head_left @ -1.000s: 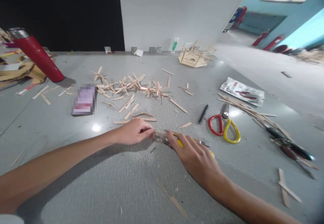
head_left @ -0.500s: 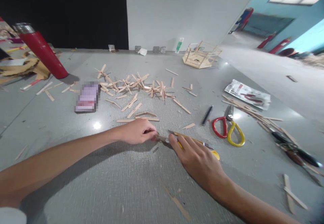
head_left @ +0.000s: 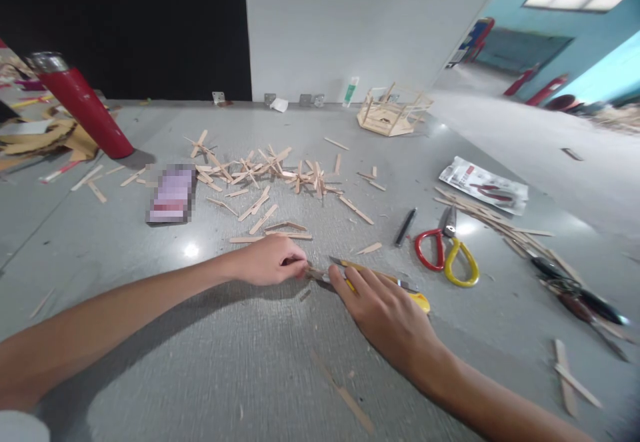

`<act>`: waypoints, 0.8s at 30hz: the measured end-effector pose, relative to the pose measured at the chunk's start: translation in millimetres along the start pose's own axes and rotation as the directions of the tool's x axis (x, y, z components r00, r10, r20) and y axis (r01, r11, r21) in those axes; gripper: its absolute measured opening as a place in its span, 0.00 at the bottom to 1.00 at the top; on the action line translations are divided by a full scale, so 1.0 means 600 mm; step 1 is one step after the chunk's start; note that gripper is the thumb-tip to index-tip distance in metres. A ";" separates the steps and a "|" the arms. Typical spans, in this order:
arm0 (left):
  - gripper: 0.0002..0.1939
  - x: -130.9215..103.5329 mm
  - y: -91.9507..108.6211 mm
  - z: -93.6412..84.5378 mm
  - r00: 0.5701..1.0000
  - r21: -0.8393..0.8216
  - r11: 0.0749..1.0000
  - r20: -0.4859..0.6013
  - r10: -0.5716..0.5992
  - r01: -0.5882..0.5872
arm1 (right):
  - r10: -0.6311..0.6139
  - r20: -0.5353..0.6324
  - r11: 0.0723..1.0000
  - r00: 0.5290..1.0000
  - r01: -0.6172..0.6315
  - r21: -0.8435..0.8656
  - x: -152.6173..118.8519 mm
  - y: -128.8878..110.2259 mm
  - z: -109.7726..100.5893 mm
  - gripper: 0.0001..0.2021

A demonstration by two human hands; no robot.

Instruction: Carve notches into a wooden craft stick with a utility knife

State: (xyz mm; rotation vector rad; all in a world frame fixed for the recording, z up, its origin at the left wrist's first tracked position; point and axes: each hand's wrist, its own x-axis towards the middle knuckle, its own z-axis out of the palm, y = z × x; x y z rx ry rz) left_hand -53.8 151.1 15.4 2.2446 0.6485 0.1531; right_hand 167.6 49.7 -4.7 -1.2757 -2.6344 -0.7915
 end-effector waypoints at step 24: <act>0.16 0.002 -0.005 0.000 1.000 0.012 1.000 0.004 0.019 -0.019 | 0.032 0.055 0.999 0.998 -0.031 -0.029 0.004 -0.003 -0.004 0.15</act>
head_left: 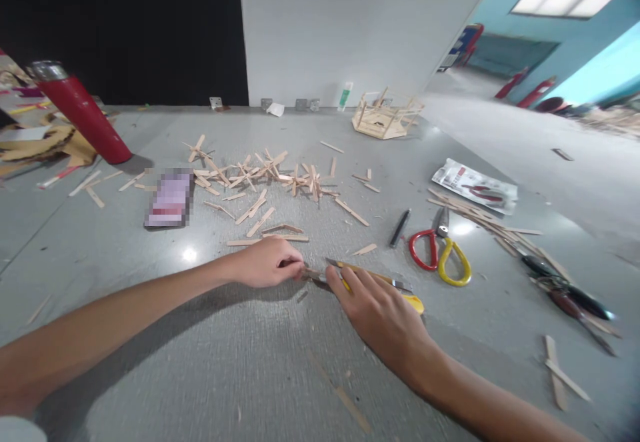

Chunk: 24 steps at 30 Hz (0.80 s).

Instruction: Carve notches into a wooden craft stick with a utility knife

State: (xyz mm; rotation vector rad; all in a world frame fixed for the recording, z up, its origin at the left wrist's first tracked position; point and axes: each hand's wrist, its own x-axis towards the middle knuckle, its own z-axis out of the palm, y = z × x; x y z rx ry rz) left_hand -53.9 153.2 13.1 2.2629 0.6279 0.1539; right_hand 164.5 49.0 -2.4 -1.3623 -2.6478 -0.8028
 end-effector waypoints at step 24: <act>0.13 -0.035 0.046 0.045 0.829 0.642 0.767 -0.439 0.346 0.020 | 0.587 0.087 0.381 0.805 -0.369 0.848 -0.011 0.029 -0.025 0.16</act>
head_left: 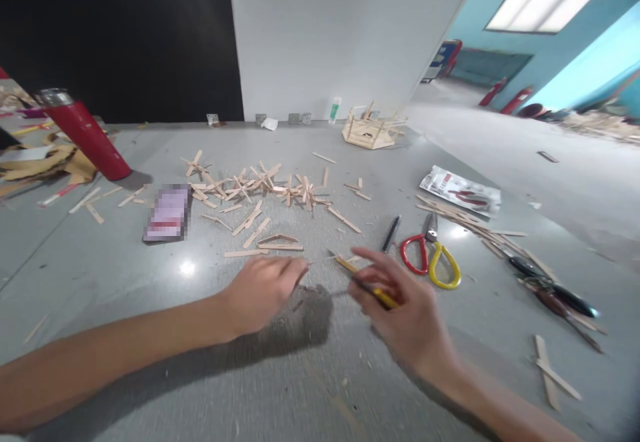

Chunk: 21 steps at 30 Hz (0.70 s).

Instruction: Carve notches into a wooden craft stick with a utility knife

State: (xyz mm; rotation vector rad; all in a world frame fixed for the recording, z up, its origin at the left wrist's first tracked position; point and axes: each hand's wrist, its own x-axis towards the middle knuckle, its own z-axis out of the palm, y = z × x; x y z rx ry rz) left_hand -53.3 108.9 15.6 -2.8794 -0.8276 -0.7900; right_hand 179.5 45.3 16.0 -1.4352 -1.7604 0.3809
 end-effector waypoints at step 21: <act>0.10 -0.003 0.090 -0.055 0.975 -0.469 0.878 -0.135 -0.177 0.094 | 0.295 0.058 0.799 0.954 -0.279 0.532 -0.020 -0.050 -0.025 0.10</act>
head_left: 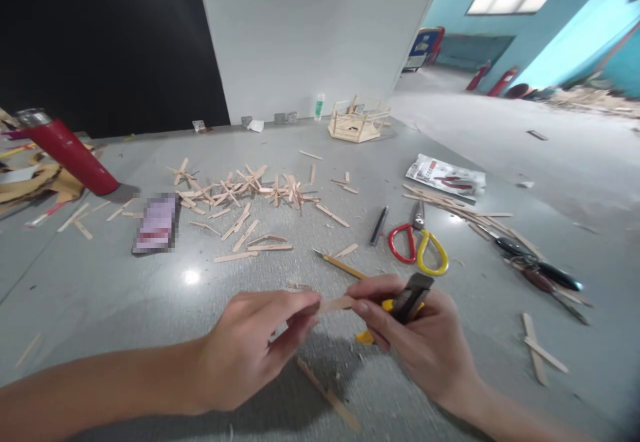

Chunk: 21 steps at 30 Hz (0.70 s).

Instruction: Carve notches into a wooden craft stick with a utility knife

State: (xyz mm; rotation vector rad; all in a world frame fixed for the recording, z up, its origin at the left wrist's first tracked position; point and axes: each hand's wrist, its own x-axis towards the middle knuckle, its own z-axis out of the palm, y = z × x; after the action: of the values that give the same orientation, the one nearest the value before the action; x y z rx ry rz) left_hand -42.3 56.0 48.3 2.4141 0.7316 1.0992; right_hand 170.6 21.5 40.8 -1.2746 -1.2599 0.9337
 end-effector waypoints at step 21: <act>0.28 0.011 -0.001 -0.019 0.962 -0.272 0.949 0.257 -0.087 0.158 | -0.007 0.157 1.000 0.988 0.011 -0.021 -0.004 0.003 -0.003 0.12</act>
State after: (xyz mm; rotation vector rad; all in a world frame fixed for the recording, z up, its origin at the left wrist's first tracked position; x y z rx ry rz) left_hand -47.4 62.0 58.8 2.1694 0.5852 0.7820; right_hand 172.3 19.2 39.1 -1.2305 -1.3999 1.0322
